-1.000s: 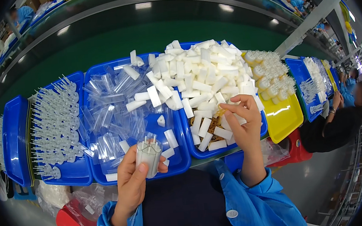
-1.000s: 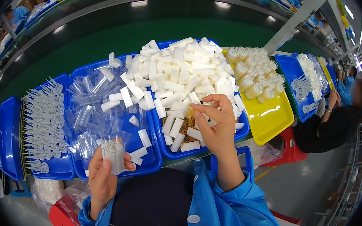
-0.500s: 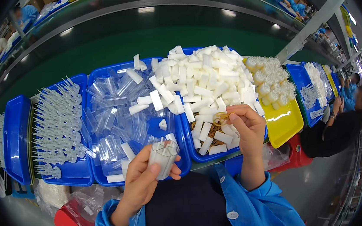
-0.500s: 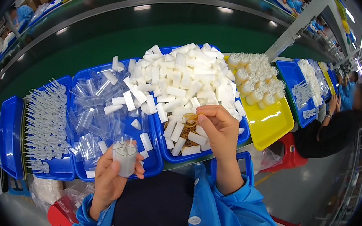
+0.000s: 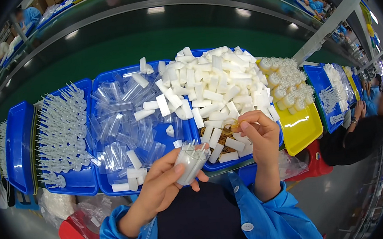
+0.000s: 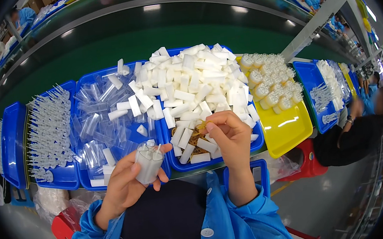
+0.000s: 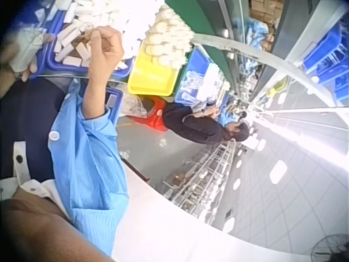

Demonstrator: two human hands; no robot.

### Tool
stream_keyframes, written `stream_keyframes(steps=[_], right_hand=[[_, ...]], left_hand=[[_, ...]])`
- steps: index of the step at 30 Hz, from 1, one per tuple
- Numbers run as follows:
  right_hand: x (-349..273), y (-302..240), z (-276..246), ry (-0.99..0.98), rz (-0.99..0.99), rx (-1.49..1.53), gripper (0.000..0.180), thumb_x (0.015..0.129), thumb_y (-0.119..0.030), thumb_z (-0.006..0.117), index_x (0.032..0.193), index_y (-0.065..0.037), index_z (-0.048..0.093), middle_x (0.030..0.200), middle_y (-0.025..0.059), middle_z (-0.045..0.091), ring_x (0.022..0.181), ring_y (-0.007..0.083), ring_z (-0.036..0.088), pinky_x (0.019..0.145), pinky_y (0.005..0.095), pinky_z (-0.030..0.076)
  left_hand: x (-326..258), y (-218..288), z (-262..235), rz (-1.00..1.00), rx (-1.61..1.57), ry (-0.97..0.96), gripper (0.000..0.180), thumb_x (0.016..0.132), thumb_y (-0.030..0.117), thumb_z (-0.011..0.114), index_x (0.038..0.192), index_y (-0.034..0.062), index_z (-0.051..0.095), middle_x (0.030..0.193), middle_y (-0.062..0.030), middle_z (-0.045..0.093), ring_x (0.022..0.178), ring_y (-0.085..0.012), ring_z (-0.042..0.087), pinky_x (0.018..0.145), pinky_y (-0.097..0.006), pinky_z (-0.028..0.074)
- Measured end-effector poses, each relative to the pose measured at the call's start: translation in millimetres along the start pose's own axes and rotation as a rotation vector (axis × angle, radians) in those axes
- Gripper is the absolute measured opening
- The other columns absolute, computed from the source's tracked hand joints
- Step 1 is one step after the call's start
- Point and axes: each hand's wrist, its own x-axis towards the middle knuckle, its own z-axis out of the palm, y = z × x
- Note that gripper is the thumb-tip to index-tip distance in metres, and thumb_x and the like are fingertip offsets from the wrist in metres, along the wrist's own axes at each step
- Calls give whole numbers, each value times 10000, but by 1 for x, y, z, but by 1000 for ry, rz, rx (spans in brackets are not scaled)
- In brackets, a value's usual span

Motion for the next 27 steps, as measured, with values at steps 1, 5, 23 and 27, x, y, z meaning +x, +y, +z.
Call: stream_keyframes(steps=[1,5,23,27], right_hand=[[0,1,0,-9,38,0,61,881,23,614,938,33,635,966,86,635,812,160,677,684,225,503],[-4,4,3,-36,64,91,70,895,-1,614,959,18,591,954,88,636,824,158,689,664,219,499],[-4,10,1,-137,109,259,32,881,-29,650,908,-21,635,1094,62,584,880,98,577,738,237,462],[-3,6,8,-143,190,316,56,898,-44,643,939,-15,619,1077,64,587,885,108,590,787,258,467]], left_hand=[[2,-1,1,-9,-21,1,525,979,243,505,1363,-98,394,1227,-191,572,965,-237,640,725,-305,529],[11,-3,1,-62,-52,-8,527,983,251,496,1358,-104,393,1165,-205,595,961,-255,650,709,-308,536],[26,-12,6,-107,-92,-84,635,963,288,537,1418,-99,321,1297,-162,516,971,-269,656,671,-294,529],[37,-16,3,-147,-131,-128,579,971,309,527,1378,-77,382,1153,-184,603,940,-261,663,676,-289,528]])
